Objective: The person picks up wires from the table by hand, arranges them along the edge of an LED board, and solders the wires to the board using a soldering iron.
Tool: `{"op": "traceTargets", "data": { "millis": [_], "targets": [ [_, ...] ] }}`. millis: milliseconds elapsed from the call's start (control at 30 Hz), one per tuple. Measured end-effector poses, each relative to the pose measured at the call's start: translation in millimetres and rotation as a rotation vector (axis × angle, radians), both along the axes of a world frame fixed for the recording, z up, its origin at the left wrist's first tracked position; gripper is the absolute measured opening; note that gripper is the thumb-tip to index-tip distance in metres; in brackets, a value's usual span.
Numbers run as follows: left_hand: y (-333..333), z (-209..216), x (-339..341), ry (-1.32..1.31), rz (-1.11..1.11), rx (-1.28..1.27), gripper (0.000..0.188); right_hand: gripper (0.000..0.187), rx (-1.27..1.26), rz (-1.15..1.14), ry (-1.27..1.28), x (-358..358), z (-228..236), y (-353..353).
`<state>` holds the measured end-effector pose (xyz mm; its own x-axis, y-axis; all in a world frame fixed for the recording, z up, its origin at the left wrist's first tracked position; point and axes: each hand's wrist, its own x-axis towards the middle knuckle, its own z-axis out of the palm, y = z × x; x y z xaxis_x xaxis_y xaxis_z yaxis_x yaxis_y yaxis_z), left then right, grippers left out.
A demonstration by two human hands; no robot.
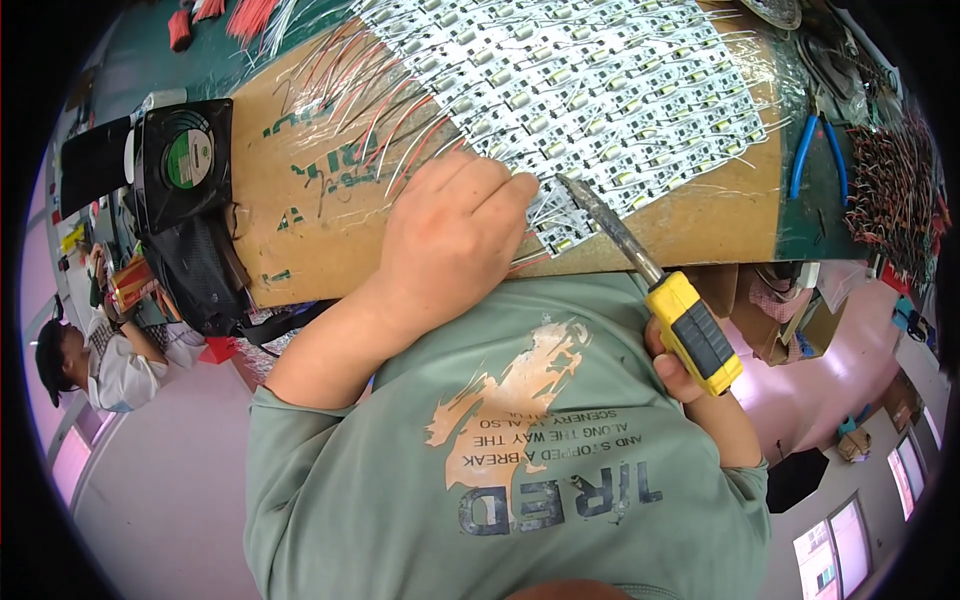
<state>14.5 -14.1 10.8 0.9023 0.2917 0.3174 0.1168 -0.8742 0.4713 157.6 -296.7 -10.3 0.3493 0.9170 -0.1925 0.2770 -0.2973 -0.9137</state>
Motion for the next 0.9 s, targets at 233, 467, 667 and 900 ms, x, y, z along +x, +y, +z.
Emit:
{"op": "traceTargets", "data": {
  "millis": [233,467,667,900],
  "targets": [
    [-0.8,0.2,0.9,-0.005,0.006,0.009,0.024,0.042,-0.012,-0.018,0.004,-4.9,4.6,3.3],
    [-1.2,-1.3,0.0,-0.012,0.009,0.008,0.024,0.042,0.045,-0.045,0.209,-4.2,-2.6,0.0],
    [-1.3,1.0,0.4,0.013,0.006,0.014,0.024,0.033,-0.002,-0.047,0.149,-6.0,-2.6,-2.2],
    [-1.5,1.8,0.4,0.015,0.008,0.001,0.024,0.029,0.028,-0.011,0.090,-2.8,0.0,3.8]
  ]
}}
